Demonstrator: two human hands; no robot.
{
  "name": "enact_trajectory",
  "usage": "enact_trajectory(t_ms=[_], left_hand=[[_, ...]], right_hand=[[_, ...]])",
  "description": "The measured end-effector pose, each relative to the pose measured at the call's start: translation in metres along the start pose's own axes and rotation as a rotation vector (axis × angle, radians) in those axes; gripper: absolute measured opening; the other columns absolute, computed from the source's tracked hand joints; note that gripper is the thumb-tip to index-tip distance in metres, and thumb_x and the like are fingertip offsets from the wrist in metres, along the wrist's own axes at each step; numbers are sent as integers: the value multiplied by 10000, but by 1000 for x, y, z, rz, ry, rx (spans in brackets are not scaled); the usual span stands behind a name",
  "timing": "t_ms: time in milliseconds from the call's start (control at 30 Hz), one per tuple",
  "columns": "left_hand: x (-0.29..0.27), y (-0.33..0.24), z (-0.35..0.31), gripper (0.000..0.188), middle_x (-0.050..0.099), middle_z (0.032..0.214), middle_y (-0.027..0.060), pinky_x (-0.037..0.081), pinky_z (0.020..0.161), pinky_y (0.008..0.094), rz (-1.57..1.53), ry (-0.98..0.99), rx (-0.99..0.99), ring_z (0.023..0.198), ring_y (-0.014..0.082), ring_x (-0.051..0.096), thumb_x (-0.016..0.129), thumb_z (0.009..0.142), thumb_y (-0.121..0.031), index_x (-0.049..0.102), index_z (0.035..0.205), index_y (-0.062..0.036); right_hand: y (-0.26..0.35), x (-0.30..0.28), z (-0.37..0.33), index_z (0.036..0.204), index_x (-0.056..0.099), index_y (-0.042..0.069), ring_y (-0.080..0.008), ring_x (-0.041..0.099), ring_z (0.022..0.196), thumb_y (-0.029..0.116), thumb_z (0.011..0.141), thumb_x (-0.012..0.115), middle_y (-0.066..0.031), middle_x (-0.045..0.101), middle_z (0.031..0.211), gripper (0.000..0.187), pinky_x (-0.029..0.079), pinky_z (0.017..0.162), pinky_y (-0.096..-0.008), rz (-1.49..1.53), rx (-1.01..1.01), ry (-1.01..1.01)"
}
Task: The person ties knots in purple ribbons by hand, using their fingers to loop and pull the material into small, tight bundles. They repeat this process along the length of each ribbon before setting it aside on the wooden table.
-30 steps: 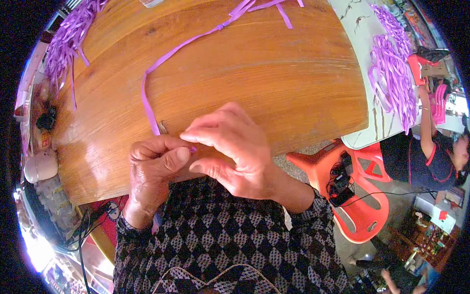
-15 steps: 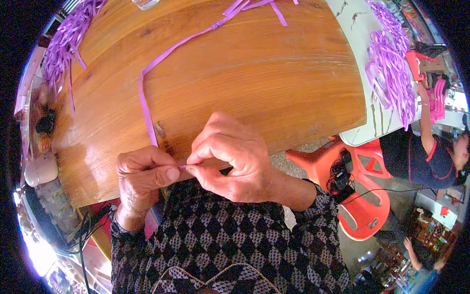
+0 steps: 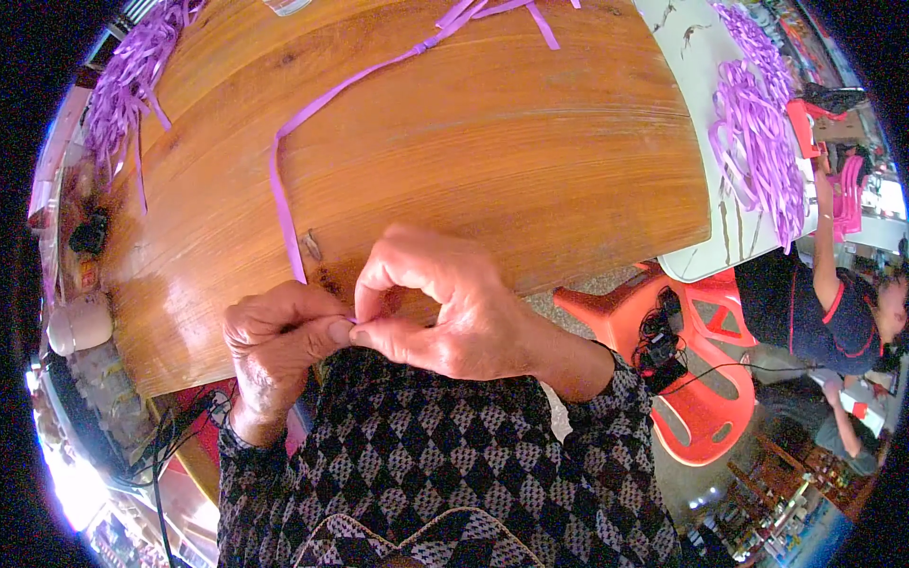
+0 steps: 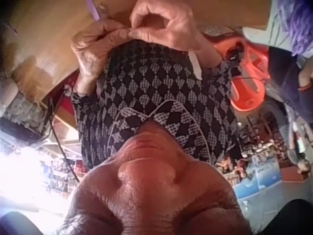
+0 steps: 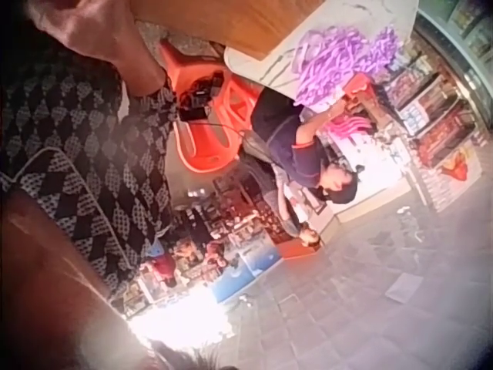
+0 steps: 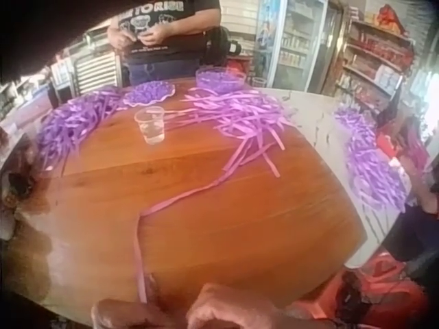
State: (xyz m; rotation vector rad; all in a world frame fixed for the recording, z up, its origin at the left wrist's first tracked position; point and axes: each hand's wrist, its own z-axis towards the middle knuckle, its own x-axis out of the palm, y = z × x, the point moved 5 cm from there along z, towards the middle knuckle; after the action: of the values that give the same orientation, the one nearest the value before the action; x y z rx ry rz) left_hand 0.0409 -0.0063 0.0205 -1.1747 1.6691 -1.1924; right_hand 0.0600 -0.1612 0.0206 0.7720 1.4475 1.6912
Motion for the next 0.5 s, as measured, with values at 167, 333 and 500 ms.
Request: enact_trajectory(t_ms=[167, 333, 500], left_hand=[[0, -7, -2, 106, 575, 610, 70, 415, 497, 267, 120, 132, 276, 531, 162, 546, 704, 749, -106, 648, 765, -18], [-5, -4, -13, 144, 574, 595, 57, 403, 456, 295, 235, 173, 415, 503, 214, 534, 738, 703, -152, 636, 706, -51], [-9, -4, -23, 139, 594, 606, 63, 407, 440, 299, 179, 158, 501, 497, 204, 553, 743, 693, -132, 637, 701, -43]], right_hand=[[-1, 14, -6, 708, 502, 19, -124, 493, 677, -67, 693, 605, -57, 529, 722, 135, 382, 593, -247, 270, 299, 77], [-6, 29, -20, 725, 473, 26, -103, 478, 664, -56, 721, 605, -49, 524, 750, 155, 377, 567, -231, 563, 494, 114], [4, 32, -23, 725, 472, 27, -74, 474, 651, -68, 728, 594, -37, 530, 754, 154, 381, 548, -217, 543, 573, 110]])
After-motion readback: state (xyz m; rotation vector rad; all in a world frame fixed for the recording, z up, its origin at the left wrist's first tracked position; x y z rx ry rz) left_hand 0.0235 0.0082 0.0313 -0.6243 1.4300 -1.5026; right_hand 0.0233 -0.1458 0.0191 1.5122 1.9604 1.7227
